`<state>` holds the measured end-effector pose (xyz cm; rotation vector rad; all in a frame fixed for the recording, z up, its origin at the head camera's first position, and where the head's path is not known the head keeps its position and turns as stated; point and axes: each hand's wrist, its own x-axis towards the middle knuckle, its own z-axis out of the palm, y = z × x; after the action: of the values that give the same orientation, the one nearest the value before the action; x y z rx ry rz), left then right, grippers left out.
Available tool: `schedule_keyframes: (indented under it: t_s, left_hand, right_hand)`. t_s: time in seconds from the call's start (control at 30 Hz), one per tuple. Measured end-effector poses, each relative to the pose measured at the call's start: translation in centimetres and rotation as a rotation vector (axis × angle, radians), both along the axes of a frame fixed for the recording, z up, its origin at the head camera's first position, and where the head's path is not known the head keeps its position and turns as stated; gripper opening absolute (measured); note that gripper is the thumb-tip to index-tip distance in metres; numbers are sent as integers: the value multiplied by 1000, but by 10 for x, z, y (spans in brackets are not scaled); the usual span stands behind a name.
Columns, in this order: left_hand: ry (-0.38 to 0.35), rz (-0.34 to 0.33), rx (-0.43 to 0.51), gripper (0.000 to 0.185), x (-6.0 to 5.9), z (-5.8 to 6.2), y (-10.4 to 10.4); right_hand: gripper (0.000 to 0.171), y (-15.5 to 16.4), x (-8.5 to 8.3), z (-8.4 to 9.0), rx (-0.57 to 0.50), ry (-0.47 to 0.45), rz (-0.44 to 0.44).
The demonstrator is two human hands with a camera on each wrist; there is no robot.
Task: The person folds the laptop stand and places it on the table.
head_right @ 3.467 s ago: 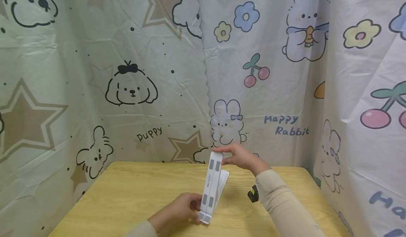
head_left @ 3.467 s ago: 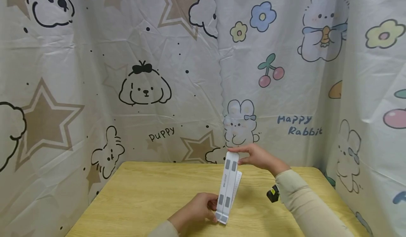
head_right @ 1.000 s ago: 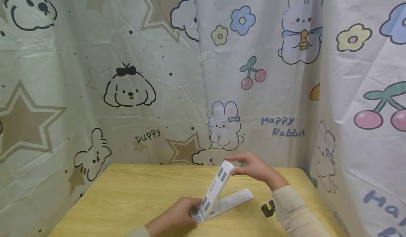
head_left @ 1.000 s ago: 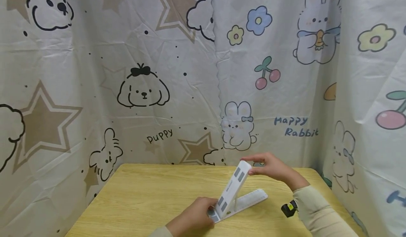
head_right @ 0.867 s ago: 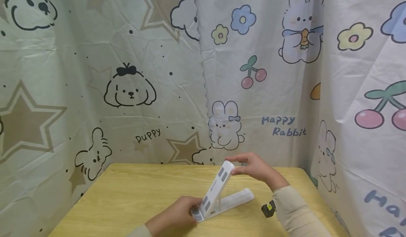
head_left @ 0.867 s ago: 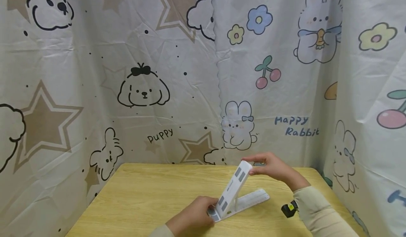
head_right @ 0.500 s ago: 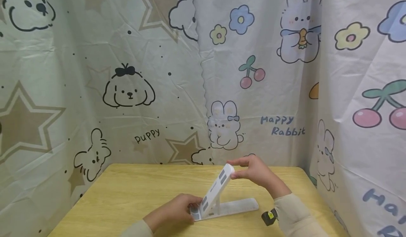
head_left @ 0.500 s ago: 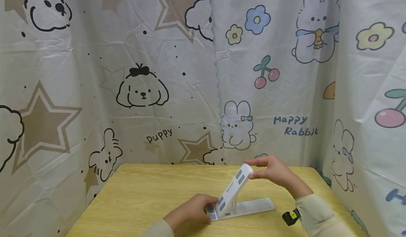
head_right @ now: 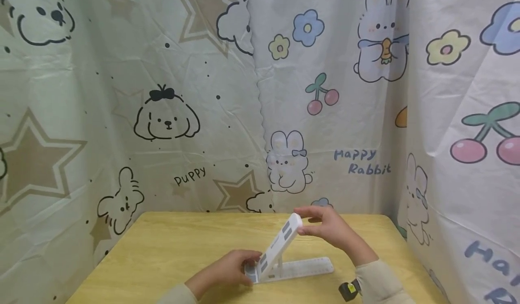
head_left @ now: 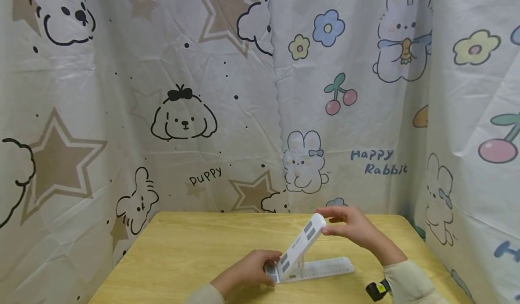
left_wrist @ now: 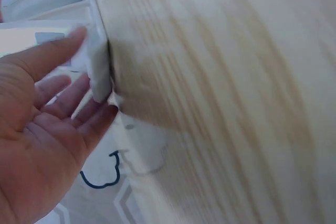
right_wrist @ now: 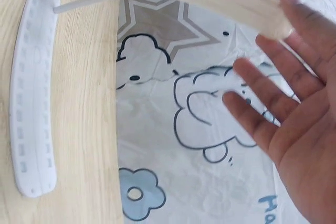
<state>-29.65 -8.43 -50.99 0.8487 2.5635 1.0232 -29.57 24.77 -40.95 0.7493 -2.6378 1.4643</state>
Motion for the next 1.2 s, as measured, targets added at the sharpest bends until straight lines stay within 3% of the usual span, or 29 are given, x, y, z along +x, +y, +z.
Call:
schedule_keyframes:
  t_s: [0.13,0.23,0.33,0.47,0.6,0.8,1.2]
  left_hand:
    - [90,38,23,78,3,12,9]
    - [166,99,101,80,6,28,21]
    - [195,155,173,79,10,47,37]
    - [236,162,206,79,15,69,60]
    - [279,160,216,77,18,84,81]
    - [283,199,238,78,19,95,101]
    - [200,258,284,64,16,99,116]
  right_hand:
    - [58,10,-3,-10,15,68,44]
    - [57,17,-5,-20,55,88,47]
    - [57,25,-5,-34,92,86,22]
    - [57,36,-5,-50,144,95,2]
    - [57,44,-8,-66,191,58,12]
    - [54,52,-11,-87,215,-20,55]
    - [60,63,-16,-109,207,-166,62]
